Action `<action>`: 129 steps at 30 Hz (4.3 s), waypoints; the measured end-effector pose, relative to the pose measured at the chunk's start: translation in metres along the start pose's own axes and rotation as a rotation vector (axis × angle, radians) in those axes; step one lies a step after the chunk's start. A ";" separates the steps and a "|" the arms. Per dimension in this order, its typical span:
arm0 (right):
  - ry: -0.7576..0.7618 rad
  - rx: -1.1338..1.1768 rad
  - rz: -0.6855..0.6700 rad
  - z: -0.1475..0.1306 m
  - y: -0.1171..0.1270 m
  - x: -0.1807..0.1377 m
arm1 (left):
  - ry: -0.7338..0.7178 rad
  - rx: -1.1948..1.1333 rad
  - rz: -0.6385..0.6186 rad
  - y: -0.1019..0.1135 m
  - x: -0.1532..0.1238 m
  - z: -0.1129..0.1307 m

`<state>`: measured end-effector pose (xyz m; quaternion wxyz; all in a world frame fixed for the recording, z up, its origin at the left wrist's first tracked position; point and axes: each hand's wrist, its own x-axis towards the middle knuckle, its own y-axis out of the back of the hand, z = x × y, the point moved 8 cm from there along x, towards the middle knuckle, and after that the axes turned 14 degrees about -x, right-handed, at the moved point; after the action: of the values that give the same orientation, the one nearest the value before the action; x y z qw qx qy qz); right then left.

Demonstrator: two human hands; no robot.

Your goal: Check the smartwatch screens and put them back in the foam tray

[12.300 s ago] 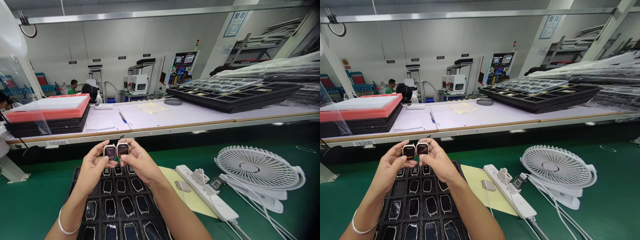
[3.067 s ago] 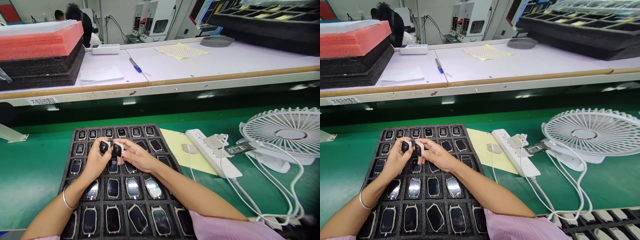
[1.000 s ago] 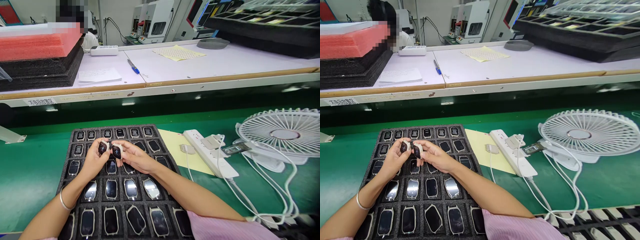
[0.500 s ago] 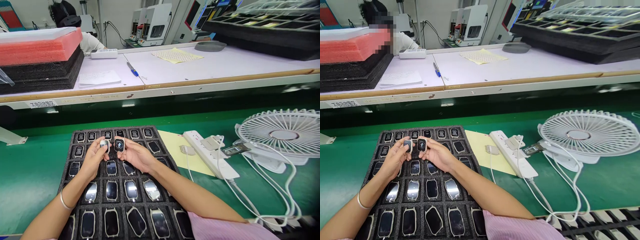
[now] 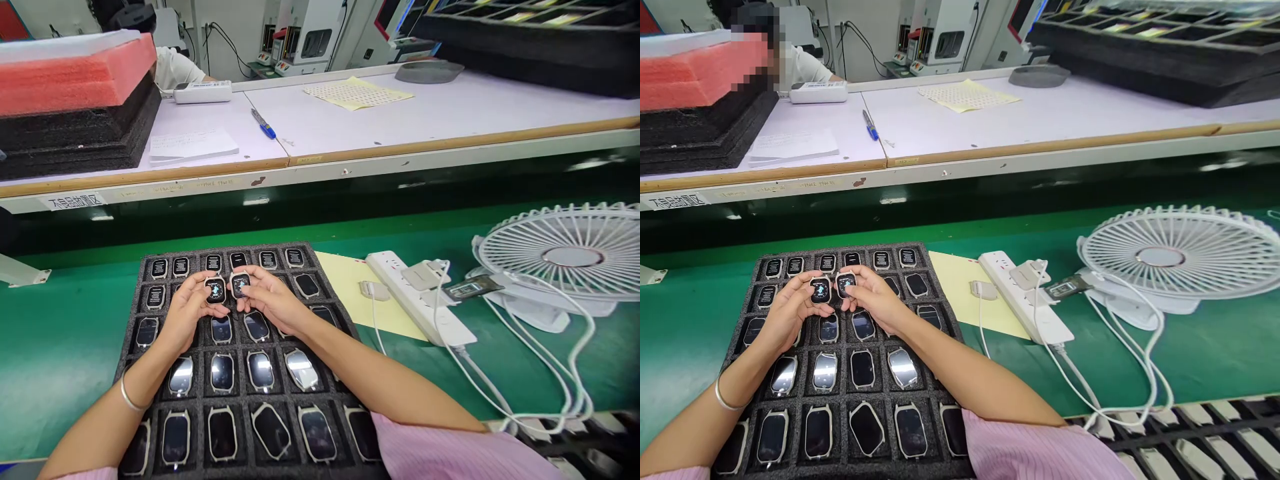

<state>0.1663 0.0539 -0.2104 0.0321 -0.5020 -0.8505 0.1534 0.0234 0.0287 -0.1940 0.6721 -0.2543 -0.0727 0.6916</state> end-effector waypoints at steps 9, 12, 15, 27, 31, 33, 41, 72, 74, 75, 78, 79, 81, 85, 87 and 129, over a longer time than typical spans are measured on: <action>0.019 -0.024 -0.023 -0.001 -0.002 -0.001 | 0.029 0.004 -0.028 -0.001 0.000 -0.003; 0.026 -0.027 -0.014 -0.001 -0.002 -0.001 | 0.026 0.003 -0.031 -0.001 0.000 -0.003; 0.036 -0.035 -0.008 -0.002 -0.002 0.000 | 0.026 0.002 -0.029 -0.002 0.000 -0.003; 0.050 -0.081 -0.010 -0.002 -0.002 -0.001 | -0.006 0.037 -0.033 -0.002 -0.001 -0.002; 0.069 -0.091 -0.020 -0.002 -0.004 -0.001 | -0.009 0.038 -0.029 -0.002 0.000 -0.002; 0.089 -0.100 -0.029 -0.003 -0.005 -0.001 | -0.006 0.024 -0.037 -0.002 -0.001 -0.001; 0.109 -0.150 -0.063 -0.001 -0.007 -0.003 | -0.028 0.004 -0.055 -0.006 -0.002 0.002; 0.079 -0.139 -0.045 -0.001 -0.006 -0.003 | 0.014 0.004 -0.064 -0.003 -0.001 -0.004; 0.088 -0.141 -0.055 -0.002 -0.007 -0.003 | 0.012 0.010 -0.057 -0.002 -0.001 -0.004; 0.090 -0.140 -0.058 -0.003 -0.008 -0.003 | 0.009 0.012 -0.051 -0.001 -0.001 -0.004; 0.090 -0.134 -0.055 -0.004 -0.008 -0.003 | 0.009 0.010 -0.051 -0.001 -0.002 -0.003; 0.087 -0.131 -0.052 -0.004 -0.008 -0.003 | 0.010 0.003 -0.056 -0.002 -0.002 -0.002; 0.080 -0.128 -0.046 -0.004 -0.008 -0.004 | 0.013 -0.012 -0.067 -0.003 -0.003 -0.002; 0.069 -0.148 -0.032 -0.002 -0.006 -0.003 | 0.015 -0.020 -0.091 -0.006 -0.004 -0.001; 0.070 -0.168 -0.025 -0.002 -0.005 -0.003 | 0.016 -0.016 -0.097 -0.007 -0.004 -0.002; 0.110 -0.149 -0.069 -0.004 -0.009 -0.004 | -0.041 0.032 -0.065 -0.005 -0.002 0.000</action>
<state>0.1610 0.0473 -0.2032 0.0466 -0.4813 -0.8732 0.0607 0.0280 0.0275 -0.1909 0.6965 -0.2266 -0.0835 0.6757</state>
